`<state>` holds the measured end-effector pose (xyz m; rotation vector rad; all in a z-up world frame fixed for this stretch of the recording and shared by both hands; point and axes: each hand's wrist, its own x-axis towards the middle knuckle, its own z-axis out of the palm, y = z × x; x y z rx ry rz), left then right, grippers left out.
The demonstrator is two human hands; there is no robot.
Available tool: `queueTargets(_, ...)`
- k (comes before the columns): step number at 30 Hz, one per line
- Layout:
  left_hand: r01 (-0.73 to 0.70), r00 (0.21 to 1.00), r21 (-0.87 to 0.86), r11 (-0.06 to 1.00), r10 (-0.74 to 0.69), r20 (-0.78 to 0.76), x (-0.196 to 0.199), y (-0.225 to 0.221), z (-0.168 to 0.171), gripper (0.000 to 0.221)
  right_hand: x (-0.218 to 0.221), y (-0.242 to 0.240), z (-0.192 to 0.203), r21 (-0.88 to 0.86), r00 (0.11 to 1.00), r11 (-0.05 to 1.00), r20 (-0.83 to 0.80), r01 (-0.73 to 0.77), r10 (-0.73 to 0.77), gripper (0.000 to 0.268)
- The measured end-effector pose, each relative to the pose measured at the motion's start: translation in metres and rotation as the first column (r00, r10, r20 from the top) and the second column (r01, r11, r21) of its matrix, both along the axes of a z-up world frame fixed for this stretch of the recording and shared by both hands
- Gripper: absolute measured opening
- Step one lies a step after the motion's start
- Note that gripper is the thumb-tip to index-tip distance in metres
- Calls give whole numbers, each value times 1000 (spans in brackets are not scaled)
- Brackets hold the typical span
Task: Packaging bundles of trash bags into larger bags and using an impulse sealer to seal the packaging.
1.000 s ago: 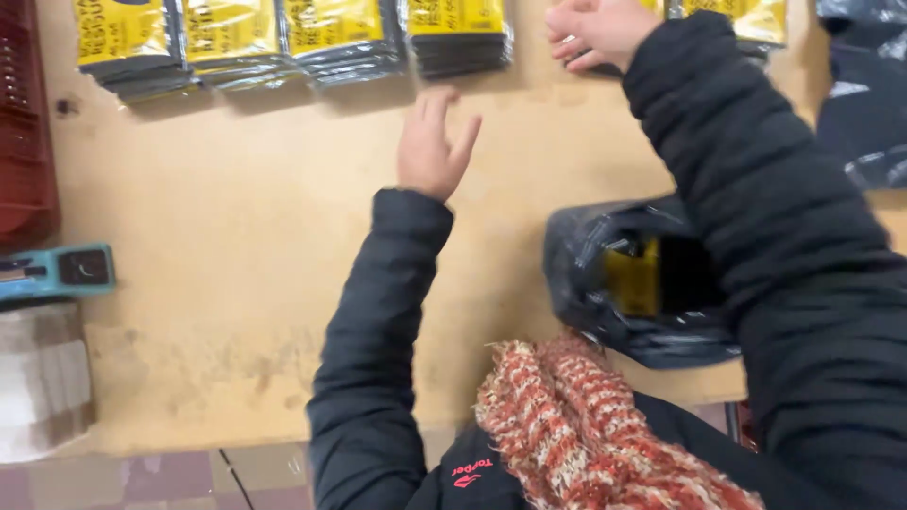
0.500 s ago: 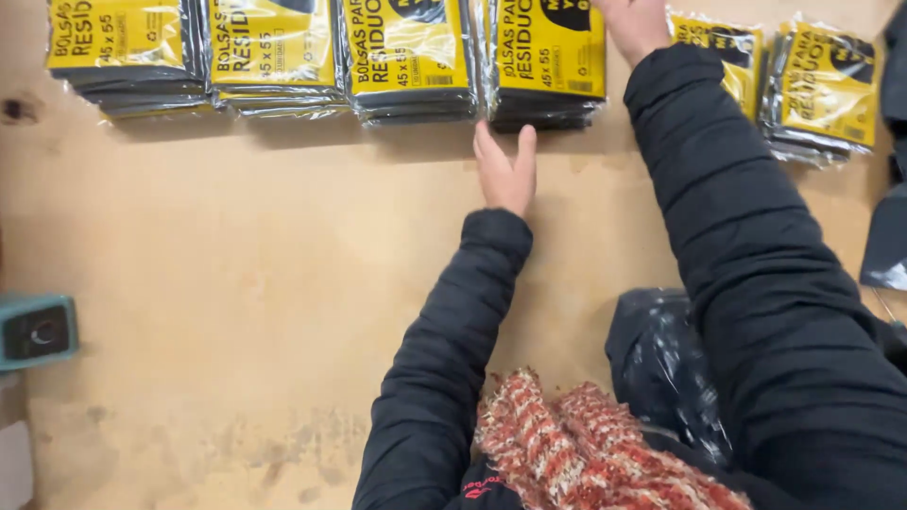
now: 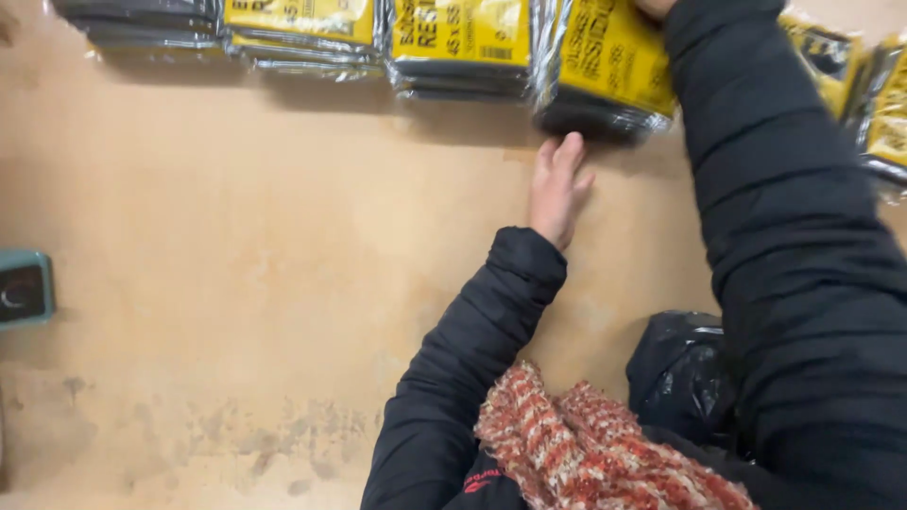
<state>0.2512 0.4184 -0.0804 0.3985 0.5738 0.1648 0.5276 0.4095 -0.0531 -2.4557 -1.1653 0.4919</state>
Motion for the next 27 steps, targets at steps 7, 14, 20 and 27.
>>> queueTargets(7, 108, 988, 21, 994, -105, -116, -82, -29, -2, 71, -95, -24, 46, -168, 999, 986, 43, -16, 24, 58)
queueTargets(14, 153, 944, -22, 988, -153, -291, -251, -74, -2, 65, -254, -50, 75, -210, 998, 976, -58, -49, 38, 62)
queueTargets(20, 599, 778, 390, 699, -393, -491, -347, -21, 53, 58, -275, -92, 85, -47, 996, 996, -38, 75, -76, 67)
queueTargets(27, 548, 827, 828, 116, 73, -558, -258, 38, 35, 83, -298, -185, -3, -170, 619, 767, -495, 619, -609, 95)
